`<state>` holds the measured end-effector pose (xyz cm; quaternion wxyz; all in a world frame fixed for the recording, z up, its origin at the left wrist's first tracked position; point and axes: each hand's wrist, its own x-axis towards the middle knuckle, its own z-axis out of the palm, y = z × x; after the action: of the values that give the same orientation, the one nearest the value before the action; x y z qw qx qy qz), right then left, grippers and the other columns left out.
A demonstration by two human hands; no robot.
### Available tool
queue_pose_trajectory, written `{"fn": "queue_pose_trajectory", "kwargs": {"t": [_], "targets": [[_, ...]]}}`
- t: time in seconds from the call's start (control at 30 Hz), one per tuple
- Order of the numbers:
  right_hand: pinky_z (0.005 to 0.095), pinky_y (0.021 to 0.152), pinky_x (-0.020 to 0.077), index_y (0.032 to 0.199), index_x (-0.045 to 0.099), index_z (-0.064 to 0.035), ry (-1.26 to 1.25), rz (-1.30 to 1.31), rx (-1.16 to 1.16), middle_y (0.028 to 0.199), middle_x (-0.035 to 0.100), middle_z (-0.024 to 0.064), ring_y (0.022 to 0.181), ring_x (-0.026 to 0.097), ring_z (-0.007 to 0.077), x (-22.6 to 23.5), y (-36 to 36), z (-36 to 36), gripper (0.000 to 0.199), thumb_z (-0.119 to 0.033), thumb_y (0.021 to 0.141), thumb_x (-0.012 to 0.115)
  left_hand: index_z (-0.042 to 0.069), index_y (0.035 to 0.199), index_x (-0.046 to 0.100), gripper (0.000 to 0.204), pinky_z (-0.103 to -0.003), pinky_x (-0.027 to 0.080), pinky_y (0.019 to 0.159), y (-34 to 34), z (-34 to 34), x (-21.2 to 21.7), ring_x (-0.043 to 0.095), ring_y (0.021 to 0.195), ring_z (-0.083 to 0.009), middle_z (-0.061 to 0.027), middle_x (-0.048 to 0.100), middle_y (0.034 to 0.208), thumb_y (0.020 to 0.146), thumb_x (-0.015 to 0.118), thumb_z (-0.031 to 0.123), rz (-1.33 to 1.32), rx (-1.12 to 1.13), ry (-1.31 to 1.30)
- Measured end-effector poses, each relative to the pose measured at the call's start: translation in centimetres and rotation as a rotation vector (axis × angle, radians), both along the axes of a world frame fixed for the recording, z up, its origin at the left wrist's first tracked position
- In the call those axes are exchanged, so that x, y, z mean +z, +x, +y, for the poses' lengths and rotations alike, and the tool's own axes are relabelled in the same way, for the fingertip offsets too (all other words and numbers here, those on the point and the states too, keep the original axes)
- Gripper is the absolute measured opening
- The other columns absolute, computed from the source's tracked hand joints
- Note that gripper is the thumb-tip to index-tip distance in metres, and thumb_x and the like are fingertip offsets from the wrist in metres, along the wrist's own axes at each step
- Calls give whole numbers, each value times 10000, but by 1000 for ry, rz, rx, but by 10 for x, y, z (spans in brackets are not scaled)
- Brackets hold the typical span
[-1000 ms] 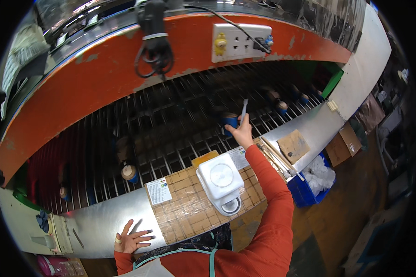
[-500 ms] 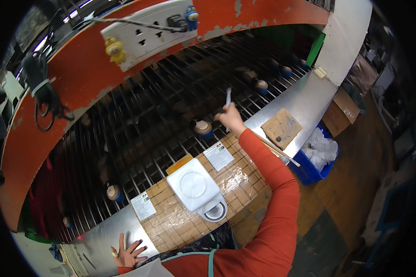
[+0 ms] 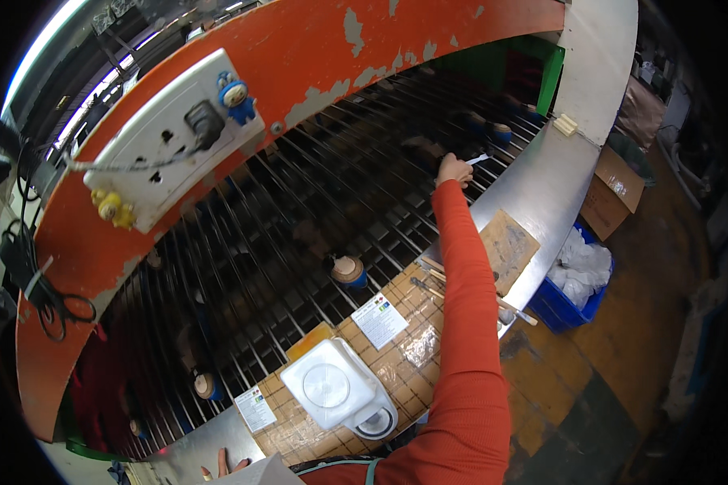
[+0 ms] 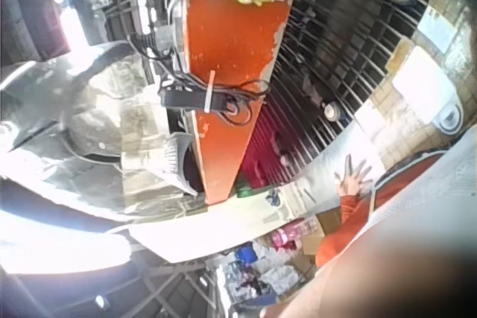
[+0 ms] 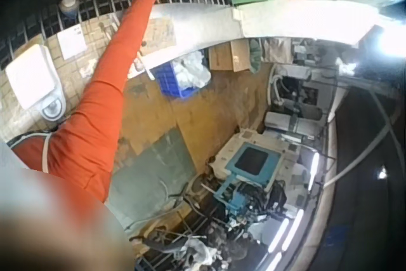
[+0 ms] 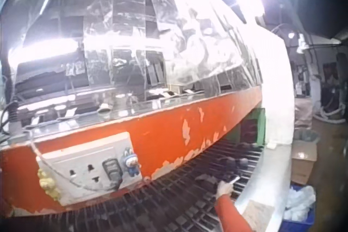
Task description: The person paints the sole of a blue and black sandal with a brush, repeatedly dipping the brush into a white container to apply black paint. The person rotates the sandal to cover different areas of the sole and places it on a metal rack between applications.
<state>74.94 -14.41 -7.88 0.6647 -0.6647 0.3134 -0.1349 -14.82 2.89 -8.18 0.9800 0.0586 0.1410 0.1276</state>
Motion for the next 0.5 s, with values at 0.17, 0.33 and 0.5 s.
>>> {"fn": "queue_pose_trajectory", "kwargs": {"t": [0.17,0.33,0.5], "targets": [[553,926,443,1093,499,15,-299,88,-299,1271,406,237,1245,337,458,-4,5,57,504,-343,784,674,278,1539,142,857,-815,176,981,-2,1,8,64,1434,-485,-229,37,1581,858,555,593,73,67,-4],[534,933,450,1132,476,10,-331,81,-88,1317,401,234,1255,377,440,-23,38,118,608,-435,767,672,273,1540,145,818,-801,197,989,-3,-7,5,85,1437,-469,-223,56,1582,883,542,554,28,131,38],[547,968,402,1158,490,-17,30,-140,668,1244,487,221,1236,404,417,-27,97,112,586,-333,699,672,318,1532,167,742,-715,250,1041,-8,-11,-4,133,1463,-345,-78,116,1605,911,514,530,72,174,175]]}}
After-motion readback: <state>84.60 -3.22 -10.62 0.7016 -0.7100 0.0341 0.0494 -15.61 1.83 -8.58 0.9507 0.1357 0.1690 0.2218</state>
